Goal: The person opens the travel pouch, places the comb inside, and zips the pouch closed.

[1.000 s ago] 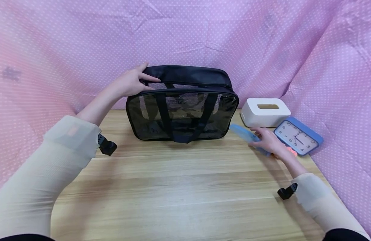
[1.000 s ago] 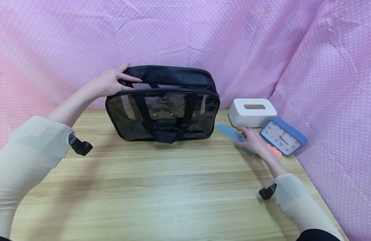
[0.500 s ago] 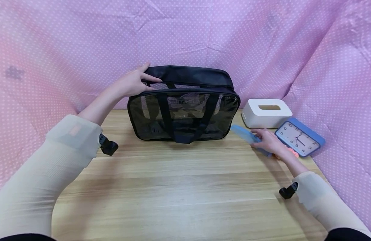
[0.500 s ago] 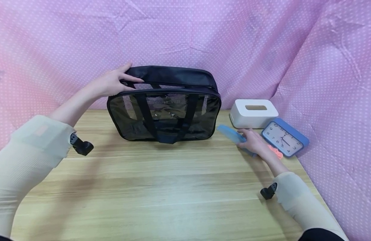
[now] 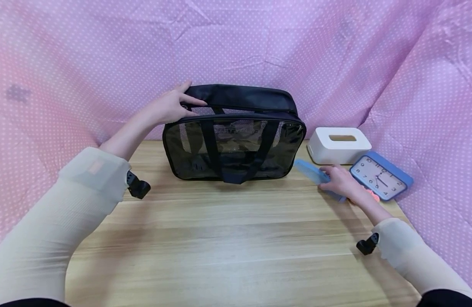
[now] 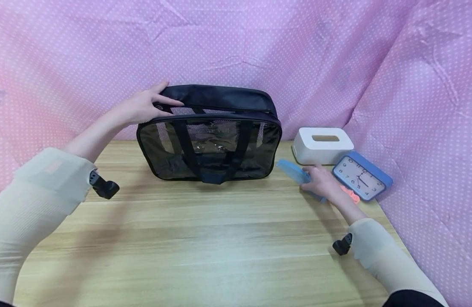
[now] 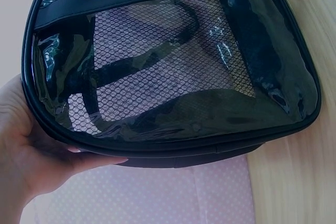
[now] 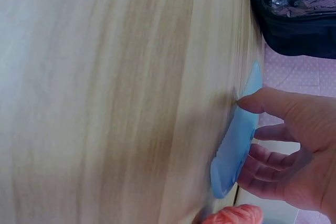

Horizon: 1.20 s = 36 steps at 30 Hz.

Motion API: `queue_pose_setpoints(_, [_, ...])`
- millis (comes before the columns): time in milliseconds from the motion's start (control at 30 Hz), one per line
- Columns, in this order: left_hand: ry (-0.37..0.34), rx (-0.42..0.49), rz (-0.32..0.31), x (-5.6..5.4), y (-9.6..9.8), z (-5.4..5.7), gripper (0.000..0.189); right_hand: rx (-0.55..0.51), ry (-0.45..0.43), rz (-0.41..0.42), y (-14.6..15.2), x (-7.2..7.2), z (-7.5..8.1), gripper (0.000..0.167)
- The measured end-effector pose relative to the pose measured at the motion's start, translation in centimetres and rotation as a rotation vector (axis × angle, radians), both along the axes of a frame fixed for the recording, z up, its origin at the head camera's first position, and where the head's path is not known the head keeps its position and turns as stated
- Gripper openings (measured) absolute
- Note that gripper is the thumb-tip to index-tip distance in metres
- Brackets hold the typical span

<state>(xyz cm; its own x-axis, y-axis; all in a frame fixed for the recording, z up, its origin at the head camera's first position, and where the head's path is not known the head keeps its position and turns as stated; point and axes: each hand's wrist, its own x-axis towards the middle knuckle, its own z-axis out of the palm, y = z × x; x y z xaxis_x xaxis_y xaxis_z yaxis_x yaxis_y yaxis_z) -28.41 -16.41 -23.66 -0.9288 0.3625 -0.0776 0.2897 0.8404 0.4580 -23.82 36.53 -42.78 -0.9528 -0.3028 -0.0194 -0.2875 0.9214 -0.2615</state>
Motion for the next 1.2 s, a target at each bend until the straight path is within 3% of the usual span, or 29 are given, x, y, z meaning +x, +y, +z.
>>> queue_pose_setpoints(767, [0.001, 0.006, 0.001, 0.2, 0.1, 0.0, 0.046, -0.054, 0.208, 0.016, 0.3, 1.3, 1.6, 0.047])
queue_pose_setpoints(1200, [0.003, 0.002, 0.010, 0.3, 0.2, 0.0, 0.046, -0.107, 0.281, 0.016, 1.2, 2.2, 5.5, 0.053])
